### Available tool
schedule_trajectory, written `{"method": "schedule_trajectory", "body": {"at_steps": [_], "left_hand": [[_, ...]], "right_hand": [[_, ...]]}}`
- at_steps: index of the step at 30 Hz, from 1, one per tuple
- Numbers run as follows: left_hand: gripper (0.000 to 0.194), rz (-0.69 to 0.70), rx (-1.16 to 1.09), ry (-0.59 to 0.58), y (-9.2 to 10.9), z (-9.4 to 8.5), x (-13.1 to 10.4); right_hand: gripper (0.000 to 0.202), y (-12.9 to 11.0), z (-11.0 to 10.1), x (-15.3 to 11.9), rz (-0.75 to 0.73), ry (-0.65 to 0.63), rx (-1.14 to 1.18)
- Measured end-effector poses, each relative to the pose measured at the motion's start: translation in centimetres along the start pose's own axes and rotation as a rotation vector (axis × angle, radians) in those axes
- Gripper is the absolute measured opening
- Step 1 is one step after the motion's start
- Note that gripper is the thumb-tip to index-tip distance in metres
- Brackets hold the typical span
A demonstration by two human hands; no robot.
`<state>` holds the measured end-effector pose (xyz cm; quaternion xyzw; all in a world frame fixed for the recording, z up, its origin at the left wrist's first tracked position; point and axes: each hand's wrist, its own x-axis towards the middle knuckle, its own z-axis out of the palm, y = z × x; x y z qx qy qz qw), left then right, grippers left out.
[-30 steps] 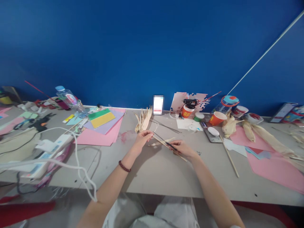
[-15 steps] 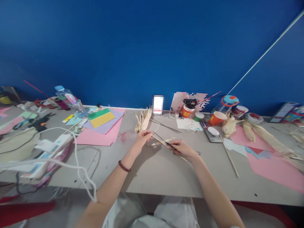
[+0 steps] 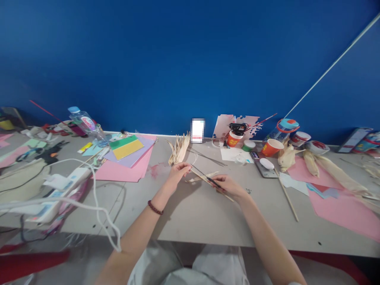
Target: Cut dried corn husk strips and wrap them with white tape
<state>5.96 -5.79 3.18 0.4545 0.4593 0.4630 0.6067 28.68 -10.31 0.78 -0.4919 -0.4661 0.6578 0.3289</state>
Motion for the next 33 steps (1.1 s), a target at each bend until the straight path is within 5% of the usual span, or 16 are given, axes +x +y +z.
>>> {"method": "schedule_trajectory", "body": {"at_steps": [33], "left_hand": [[0.013, 0.055, -0.007, -0.129, 0.30, 0.03, -0.42]], "right_hand": [[0.036, 0.06, 0.42, -0.07, 0.100, -0.065, 0.102]]}}
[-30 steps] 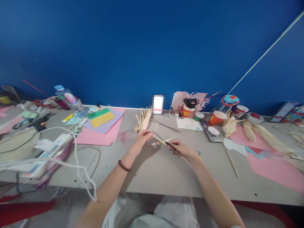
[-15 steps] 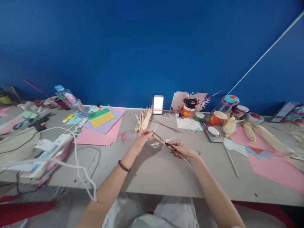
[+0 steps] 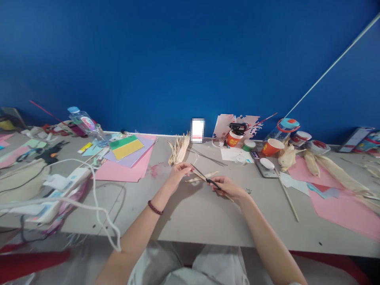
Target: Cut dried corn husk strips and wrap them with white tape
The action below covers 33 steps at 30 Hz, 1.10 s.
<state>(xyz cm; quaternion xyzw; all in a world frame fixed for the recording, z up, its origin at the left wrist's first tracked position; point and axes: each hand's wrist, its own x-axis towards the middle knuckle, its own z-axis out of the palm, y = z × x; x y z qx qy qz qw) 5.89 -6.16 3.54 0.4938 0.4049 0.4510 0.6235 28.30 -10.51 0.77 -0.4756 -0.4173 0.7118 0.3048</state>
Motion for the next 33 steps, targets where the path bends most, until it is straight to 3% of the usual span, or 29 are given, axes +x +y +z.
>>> {"method": "schedule_trajectory", "body": {"at_steps": [16, 33], "left_hand": [[0.012, -0.032, -0.010, -0.010, -0.3, -0.1, 0.2], [0.016, 0.118, -0.145, -0.028, -1.6, -0.1, 0.6]], "right_hand": [[0.037, 0.5, -0.3, 0.2, -0.024, 0.004, -0.031], [0.036, 0.2, 0.3, 0.1, 0.000, -0.011, -0.004]]}}
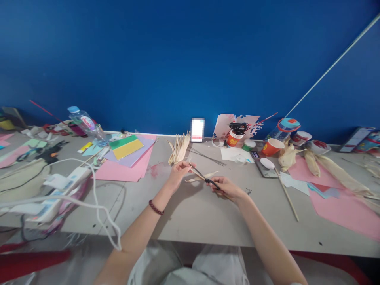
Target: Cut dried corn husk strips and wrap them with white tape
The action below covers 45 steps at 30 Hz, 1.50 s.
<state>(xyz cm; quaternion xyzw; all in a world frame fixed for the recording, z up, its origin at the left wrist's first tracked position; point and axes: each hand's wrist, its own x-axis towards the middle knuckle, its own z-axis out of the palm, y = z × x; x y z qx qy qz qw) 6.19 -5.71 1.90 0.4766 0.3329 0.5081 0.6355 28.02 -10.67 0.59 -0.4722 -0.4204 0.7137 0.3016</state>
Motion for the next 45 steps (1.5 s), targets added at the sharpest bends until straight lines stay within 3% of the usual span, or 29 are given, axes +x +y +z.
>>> {"method": "schedule_trajectory", "body": {"at_steps": [7, 17, 28, 45], "left_hand": [[0.014, -0.028, 0.039, 0.009, 0.7, 0.4, -0.2], [0.014, -0.036, 0.112, 0.030, 1.3, 0.7, -0.5], [0.023, -0.039, 0.119, 0.048, 1.5, 1.2, -0.6], [0.025, -0.080, 0.175, 0.106, 1.1, 0.9, -0.4]], "right_hand": [[0.038, -0.3, 0.6, -0.3, -0.028, -0.086, 0.065], [0.036, 0.4, 0.4, 0.1, -0.053, -0.106, 0.071], [0.039, -0.6, 0.9, -0.5, -0.022, -0.074, 0.089], [0.038, -0.2, 0.4, -0.1, -0.032, -0.029, 0.086]]}}
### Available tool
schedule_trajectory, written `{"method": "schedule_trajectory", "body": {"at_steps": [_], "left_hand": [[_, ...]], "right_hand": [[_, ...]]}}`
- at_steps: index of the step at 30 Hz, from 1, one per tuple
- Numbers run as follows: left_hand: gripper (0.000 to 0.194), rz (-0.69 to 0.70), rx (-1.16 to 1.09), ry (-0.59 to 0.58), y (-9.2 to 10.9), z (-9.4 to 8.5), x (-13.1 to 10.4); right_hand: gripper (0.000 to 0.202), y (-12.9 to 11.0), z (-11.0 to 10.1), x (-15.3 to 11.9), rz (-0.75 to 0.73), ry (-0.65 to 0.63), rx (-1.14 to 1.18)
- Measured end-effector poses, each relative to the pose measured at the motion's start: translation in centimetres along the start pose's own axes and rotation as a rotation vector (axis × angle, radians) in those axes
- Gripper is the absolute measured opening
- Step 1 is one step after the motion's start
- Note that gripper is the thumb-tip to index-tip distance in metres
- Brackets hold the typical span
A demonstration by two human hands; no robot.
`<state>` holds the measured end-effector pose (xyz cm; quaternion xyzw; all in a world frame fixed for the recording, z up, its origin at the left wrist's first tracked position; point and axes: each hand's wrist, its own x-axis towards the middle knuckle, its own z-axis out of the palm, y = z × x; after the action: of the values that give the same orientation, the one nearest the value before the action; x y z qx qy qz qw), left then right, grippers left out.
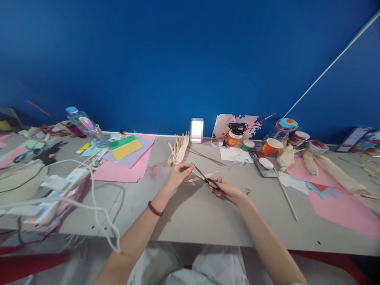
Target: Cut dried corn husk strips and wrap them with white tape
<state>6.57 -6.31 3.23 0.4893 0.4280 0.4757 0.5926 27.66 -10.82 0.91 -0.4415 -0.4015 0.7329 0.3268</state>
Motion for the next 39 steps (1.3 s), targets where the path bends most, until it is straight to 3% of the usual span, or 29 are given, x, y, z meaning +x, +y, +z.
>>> {"method": "schedule_trajectory", "body": {"at_steps": [31, 34, 39], "left_hand": [[0.025, 0.026, 0.037, -0.056, 0.3, 0.0, -0.1], [0.021, 0.096, 0.064, -0.042, -0.2, -0.2, 0.1], [0.017, 0.330, 0.191, 0.043, -0.9, -0.4, 0.4]], "right_hand": [[0.037, 0.1, 0.2, 0.0, 0.026, -0.017, -0.008], [0.037, 0.2, 0.2, 0.1, 0.026, -0.023, 0.002], [0.036, 0.4, 0.1, 0.2, 0.031, -0.065, 0.039]]}}
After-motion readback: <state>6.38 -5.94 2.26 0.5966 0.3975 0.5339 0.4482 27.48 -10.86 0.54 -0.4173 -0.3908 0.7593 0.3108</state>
